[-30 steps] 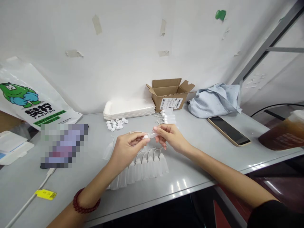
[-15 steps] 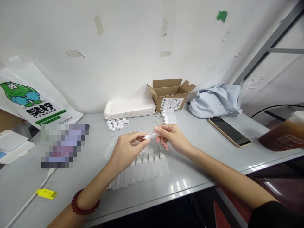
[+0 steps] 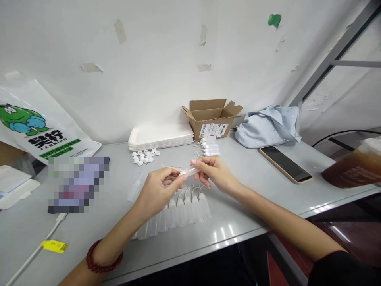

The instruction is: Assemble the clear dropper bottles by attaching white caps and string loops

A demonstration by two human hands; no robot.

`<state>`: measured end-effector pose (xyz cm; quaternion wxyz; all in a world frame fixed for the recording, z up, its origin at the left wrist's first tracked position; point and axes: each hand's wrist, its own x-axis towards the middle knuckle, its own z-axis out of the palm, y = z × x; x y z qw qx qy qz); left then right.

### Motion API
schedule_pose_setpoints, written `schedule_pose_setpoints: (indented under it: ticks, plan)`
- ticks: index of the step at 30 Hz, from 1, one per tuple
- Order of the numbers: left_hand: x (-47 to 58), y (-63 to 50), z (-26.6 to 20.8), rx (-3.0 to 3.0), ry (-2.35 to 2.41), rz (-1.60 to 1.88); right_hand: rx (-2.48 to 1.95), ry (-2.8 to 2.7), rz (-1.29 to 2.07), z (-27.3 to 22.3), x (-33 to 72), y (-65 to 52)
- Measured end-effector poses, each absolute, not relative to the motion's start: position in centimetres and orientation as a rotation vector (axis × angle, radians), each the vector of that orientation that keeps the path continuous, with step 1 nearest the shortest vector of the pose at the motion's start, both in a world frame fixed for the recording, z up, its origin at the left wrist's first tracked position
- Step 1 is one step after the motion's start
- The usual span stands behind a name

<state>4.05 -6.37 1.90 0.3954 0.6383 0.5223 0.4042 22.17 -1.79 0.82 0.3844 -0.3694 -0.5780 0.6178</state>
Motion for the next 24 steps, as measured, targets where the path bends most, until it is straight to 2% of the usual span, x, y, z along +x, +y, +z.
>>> schedule_pose_setpoints:
  ticks: [9,15,21,24]
  plan:
    - [3.85,-5.92,2.33,1.388,1.218,1.005,-0.875,-1.712,1.196,1.08,22.08,-2.29]
    - [3.65,-5.81,2.55,1.258,1.147,0.904,-0.819,-1.736,1.208,1.0,22.31,-2.25]
    - [3.76,-6.35,2.65,1.616,1.265,1.007,-0.864,-1.713,1.248,0.98,22.36,-2.27]
    - [3.94,-6.6,2.34,1.996,1.334,1.194,-0.805,-1.67,1.346,1.0,22.39,-2.27]
